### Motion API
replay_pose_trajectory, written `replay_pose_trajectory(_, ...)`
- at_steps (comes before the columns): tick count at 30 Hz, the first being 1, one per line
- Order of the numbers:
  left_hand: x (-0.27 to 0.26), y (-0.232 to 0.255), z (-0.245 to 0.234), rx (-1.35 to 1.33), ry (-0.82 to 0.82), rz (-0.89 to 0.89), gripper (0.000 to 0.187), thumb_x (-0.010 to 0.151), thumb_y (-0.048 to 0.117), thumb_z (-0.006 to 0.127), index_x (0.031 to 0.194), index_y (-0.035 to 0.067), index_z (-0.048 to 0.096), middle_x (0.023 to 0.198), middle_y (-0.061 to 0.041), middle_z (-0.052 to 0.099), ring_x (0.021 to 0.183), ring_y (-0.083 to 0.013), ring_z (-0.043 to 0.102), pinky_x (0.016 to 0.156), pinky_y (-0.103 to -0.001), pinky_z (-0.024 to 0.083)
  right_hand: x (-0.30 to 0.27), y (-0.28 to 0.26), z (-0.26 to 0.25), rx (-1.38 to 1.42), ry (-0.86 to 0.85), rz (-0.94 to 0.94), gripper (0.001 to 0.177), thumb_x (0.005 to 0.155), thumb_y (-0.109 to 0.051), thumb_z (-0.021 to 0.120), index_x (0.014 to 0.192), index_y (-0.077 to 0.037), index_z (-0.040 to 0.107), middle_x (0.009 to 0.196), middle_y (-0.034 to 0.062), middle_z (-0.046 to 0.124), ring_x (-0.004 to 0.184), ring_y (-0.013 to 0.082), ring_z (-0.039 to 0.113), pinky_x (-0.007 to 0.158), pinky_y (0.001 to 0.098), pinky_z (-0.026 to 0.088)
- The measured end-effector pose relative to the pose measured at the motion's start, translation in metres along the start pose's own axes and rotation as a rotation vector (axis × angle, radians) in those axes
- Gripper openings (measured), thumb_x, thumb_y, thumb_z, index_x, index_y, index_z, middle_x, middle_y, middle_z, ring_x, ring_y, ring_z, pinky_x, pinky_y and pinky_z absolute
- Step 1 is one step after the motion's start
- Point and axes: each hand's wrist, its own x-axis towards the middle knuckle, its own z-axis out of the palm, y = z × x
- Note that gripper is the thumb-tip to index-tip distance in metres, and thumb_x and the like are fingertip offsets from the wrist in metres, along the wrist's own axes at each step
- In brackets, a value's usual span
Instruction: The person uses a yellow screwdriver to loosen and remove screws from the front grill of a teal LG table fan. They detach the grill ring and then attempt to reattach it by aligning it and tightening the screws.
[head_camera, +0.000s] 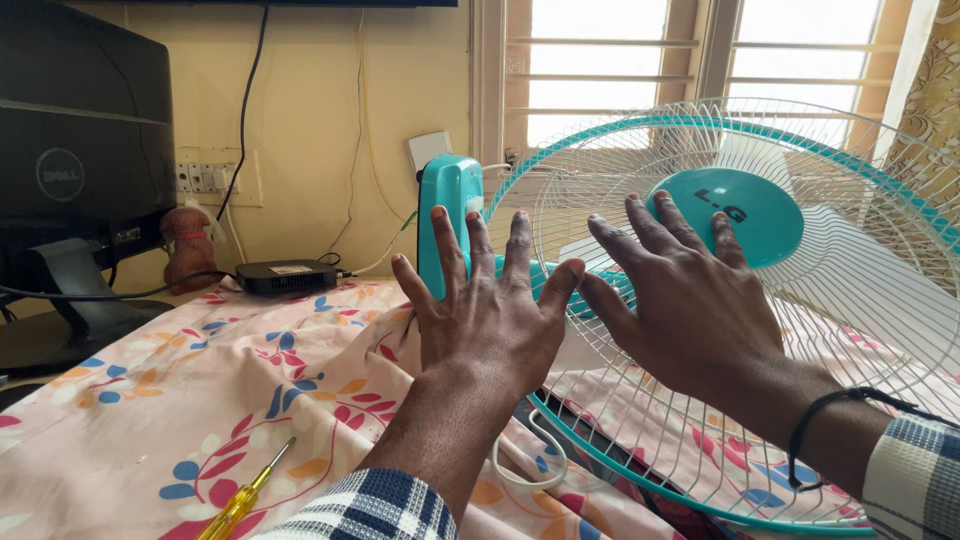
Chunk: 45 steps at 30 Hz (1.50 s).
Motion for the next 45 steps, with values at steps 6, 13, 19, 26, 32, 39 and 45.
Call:
replay_pose_trajectory(6,0.042,0.0,-0.044,-0.274,-1.27,-0.194,0.084,0.087,0.075,0.01,0.162,0.037,0.005,0.171,-0.009,-0.009,0.148,-0.0289,-0.029,0.112,-0.069,-0.018,-0.001,0.001,0.001,0.01,0.011,0.001,0.067,0.095,-0.056,0.046,0.152,-0.021,0.048,0.159,0.0192,0.04,0.15,0.0387,0.029,0.113,0.0662,0.016)
replay_pose_trajectory(13,0.053,-0.001,-0.056,-0.286,-1.259,-0.191,0.085,0.088,0.074,0.01,0.162,0.035,0.005,0.171,-0.009,-0.009,0.151,-0.0306,-0.029,0.111,-0.07,-0.018,0.0,0.001,0.001,0.011,0.01,0.006,0.067,0.095,-0.057,0.045,0.152,-0.021,0.049,0.158,0.0191,0.04,0.15,0.0385,0.028,0.116,0.068,0.015)
replay_pose_trajectory(19,0.066,0.0,-0.066,-0.286,-1.296,-0.179,0.085,0.088,0.075,0.011,0.162,0.035,0.005,0.171,-0.009,-0.011,0.147,-0.03,-0.03,0.111,-0.07,-0.019,-0.001,0.001,0.0,0.017,0.02,0.0,0.067,0.095,-0.057,0.046,0.151,-0.02,0.05,0.158,0.0202,0.041,0.148,0.0386,0.029,0.115,0.0692,0.016)
replay_pose_trajectory(26,0.067,0.0,-0.069,-0.294,-1.294,-0.177,0.084,0.088,0.074,0.011,0.163,0.035,0.004,0.171,-0.01,-0.01,0.148,-0.0297,-0.03,0.111,-0.07,-0.019,-0.001,0.0,0.0,0.029,0.028,0.004,0.064,0.095,-0.057,0.047,0.146,-0.018,0.051,0.154,0.0206,0.042,0.147,0.0388,0.03,0.113,0.068,0.017)
replay_pose_trajectory(32,0.066,-0.001,-0.07,-0.295,-1.284,-0.189,0.084,0.089,0.074,0.012,0.163,0.035,0.005,0.171,-0.009,-0.01,0.148,-0.0293,-0.029,0.112,-0.069,-0.018,-0.001,0.001,0.002,0.023,0.03,-0.004,0.067,0.095,-0.058,0.046,0.15,-0.02,0.051,0.158,0.0207,0.042,0.149,0.0404,0.03,0.115,0.0699,0.016)
replay_pose_trajectory(39,0.064,-0.004,-0.07,-0.286,-1.283,-0.198,0.085,0.087,0.076,0.012,0.162,0.037,0.005,0.171,-0.009,-0.01,0.148,-0.0295,-0.03,0.113,-0.069,-0.017,-0.001,0.001,0.001,0.025,0.03,0.005,0.064,0.096,-0.059,0.045,0.146,-0.019,0.051,0.152,0.0204,0.043,0.145,0.0385,0.03,0.114,0.0666,0.017)
replay_pose_trajectory(45,0.062,-0.003,-0.07,-0.285,-1.302,-0.212,0.086,0.086,0.077,0.012,0.162,0.037,0.003,0.171,-0.007,-0.011,0.147,-0.0287,-0.03,0.113,-0.068,-0.017,0.0,0.0,0.0,-0.008,0.016,0.001,0.067,0.094,-0.059,0.046,0.147,-0.02,0.053,0.157,0.0198,0.042,0.149,0.0395,0.03,0.112,0.0671,0.016)
